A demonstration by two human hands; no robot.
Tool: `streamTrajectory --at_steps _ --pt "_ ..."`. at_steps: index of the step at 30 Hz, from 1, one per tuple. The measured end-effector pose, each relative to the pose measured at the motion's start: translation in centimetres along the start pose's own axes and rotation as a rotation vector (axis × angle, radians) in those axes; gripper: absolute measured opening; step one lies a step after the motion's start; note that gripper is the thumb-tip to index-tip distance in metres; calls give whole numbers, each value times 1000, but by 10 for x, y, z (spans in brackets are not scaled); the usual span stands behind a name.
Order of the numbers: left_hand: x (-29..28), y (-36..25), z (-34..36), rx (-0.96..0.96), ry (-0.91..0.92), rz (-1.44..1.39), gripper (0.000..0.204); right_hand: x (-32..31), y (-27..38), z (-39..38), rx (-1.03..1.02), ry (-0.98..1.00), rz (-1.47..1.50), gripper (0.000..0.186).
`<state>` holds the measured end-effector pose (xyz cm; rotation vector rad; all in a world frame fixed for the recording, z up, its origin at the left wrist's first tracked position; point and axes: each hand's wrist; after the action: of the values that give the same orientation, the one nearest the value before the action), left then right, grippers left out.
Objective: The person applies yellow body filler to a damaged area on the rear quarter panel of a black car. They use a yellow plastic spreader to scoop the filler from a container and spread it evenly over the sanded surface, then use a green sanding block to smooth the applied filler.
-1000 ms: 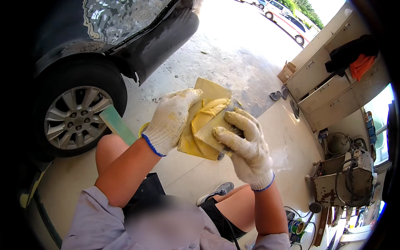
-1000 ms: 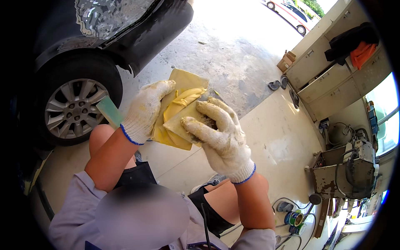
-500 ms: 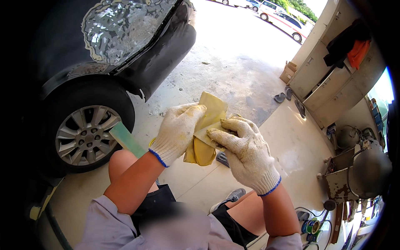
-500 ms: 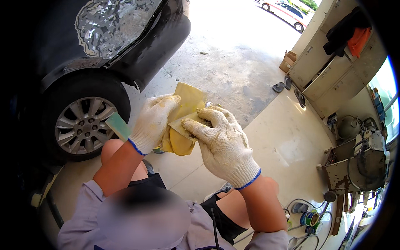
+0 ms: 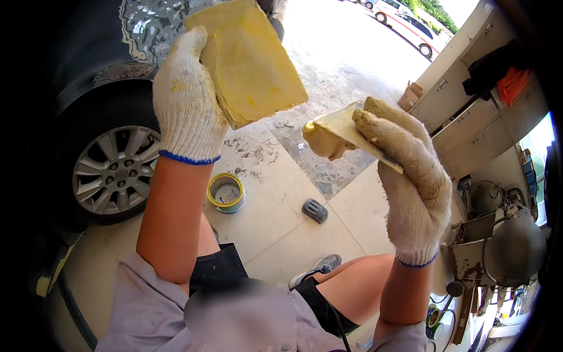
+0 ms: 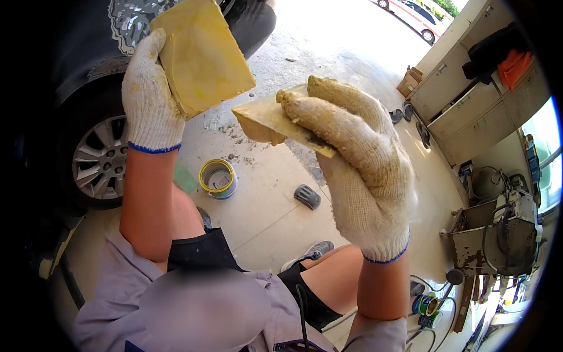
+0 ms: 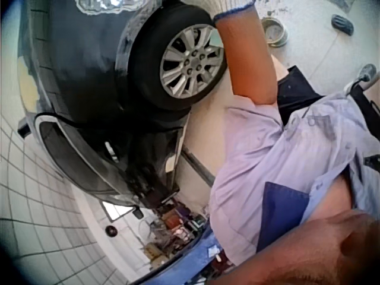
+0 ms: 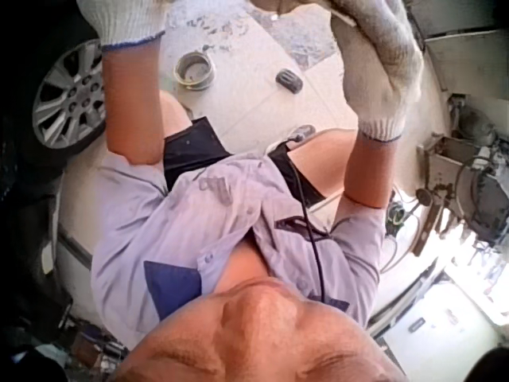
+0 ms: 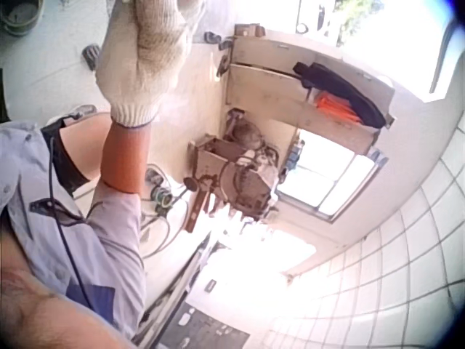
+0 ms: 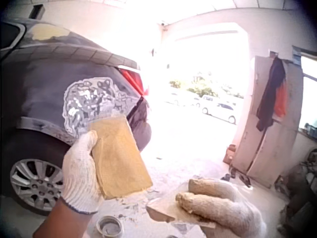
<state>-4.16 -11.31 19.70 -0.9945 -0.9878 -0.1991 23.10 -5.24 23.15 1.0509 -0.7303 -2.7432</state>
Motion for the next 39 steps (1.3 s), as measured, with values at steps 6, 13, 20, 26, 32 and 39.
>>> streamTrajectory --at_steps 6,13,20,26,32,39 --pt "-2 120 -54 -481 -69 -517 57 71 -95 -48 230 -279 708 39" --pt "-36 133 -62 -556 -119 -445 54 49 -142 -84 140 2 -21 48" --pt "-43 86 -38 -416 -66 5 47 50 -60 -52 -257 229 -228 51" --pt "-31 62 -48 -263 -197 226 26 31 -84 -48 -124 148 -235 53" --pt "-27 55 -41 -226 -167 313 24 34 -76 -65 -119 269 -252 53" --pt "-23 63 -30 -294 87 477 32 49 -33 -25 -24 211 -355 41"
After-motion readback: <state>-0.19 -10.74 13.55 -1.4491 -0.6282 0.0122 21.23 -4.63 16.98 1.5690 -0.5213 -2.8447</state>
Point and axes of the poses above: each hand's wrist, its own z-axis towards the middle knuckle, its own x-axis out of the palm, y = z × x, and after that the axes turned 5 degrees about -z, right-handed
